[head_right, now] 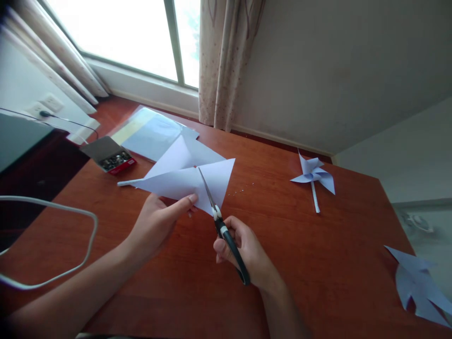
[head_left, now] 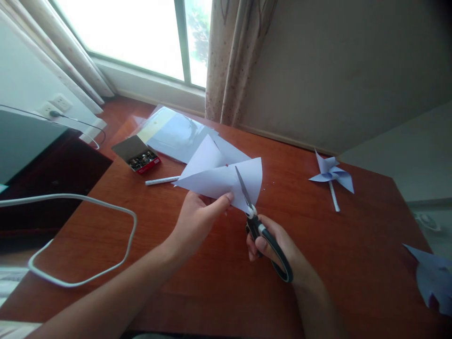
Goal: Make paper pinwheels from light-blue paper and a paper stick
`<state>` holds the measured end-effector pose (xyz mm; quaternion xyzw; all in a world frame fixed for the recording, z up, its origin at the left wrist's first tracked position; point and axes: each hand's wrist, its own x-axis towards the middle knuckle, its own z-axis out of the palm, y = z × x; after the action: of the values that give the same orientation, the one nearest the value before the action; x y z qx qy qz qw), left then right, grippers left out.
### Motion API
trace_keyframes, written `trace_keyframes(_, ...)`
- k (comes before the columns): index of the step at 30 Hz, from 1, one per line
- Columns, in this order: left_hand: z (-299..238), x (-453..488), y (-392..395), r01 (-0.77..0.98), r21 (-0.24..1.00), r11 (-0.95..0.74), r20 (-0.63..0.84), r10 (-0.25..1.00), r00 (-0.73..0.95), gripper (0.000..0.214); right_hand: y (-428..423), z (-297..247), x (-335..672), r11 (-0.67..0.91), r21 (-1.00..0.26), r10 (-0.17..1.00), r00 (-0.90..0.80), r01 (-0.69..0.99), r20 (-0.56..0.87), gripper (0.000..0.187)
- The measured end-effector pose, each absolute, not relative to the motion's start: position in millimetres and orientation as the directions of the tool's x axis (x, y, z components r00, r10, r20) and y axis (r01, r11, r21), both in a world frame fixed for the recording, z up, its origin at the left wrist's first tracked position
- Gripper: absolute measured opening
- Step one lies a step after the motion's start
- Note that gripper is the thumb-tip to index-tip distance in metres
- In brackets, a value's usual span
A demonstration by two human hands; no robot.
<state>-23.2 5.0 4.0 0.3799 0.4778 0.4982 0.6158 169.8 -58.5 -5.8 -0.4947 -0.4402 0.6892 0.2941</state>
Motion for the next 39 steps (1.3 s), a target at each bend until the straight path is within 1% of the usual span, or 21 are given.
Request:
trace_keyframes(4,2,-27,8,-0.299,0.931,0.209,-0.208,0.977,0.033,0.016,-57,-1,175,-0.476,-0.878,0.805,-0.373,0.061,-0.462,0.057)
trace_keyframes(7,5,-33,15,-0.371,0.918,0.139,-0.173,0.983,-0.058,0.012,-56,5,183,-0.459,-0.881,0.809,-0.354,0.117,-0.469,0.053)
trace_keyframes(10,10,-39,23,-0.423,0.905,0.041,-0.130,0.975,-0.183,0.012,-55,9,193,-0.393,-0.897,0.863,-0.255,0.200,-0.435,0.048)
trace_keyframes(13,16,-43,28,-0.472,0.881,-0.013,-0.114,0.964,-0.238,0.012,-54,12,202,-0.351,-0.910,0.908,-0.156,0.221,-0.388,0.045)
trace_keyframes(17,17,-43,29,-0.494,0.869,-0.028,-0.099,0.968,-0.230,0.011,-52,10,210,-0.309,-0.925,0.947,-0.020,0.221,-0.321,0.043)
trace_keyframes(20,15,-41,27,-0.495,0.869,-0.005,-0.115,0.971,-0.210,0.011,-52,1,216,-0.287,-0.935,0.957,0.112,0.207,-0.269,0.047)
trace_keyframes(22,14,-40,26,-0.494,0.869,0.007,-0.120,0.973,-0.196,0.011,-54,-7,219,-0.268,-0.931,0.956,0.184,0.247,-0.226,0.050)
trace_keyframes(23,14,-40,26,-0.493,0.870,0.007,-0.118,0.974,-0.194,0.011,-56,-10,221,-0.249,-0.922,0.960,0.204,0.297,-0.194,0.049)
trace_keyframes(25,15,-40,25,-0.492,0.871,0.000,-0.108,0.975,-0.192,0.011,-61,-15,223,-0.188,-0.873,0.976,0.187,0.450,-0.114,0.044)
trace_keyframes(27,16,-40,25,-0.495,0.869,-0.008,-0.100,0.976,-0.191,0.012,-66,-16,224,-0.112,-0.791,0.991,0.124,0.601,-0.047,0.037)
trace_keyframes(29,16,-40,26,-0.498,0.867,-0.010,-0.099,0.976,-0.192,0.014,-70,-17,224,-0.059,-0.716,0.996,0.086,0.696,0.001,0.033)
trace_keyframes(34,13,-39,24,-0.489,0.872,0.017,-0.116,0.978,-0.172,0.014,-71,-21,230,-0.051,-0.565,0.981,0.148,0.823,0.127,0.034)
trace_keyframes(39,11,-38,22,-0.470,0.882,0.025,-0.115,0.980,-0.162,0.015,-72,-30,244,-0.146,-0.420,0.947,0.249,0.896,0.203,0.038)
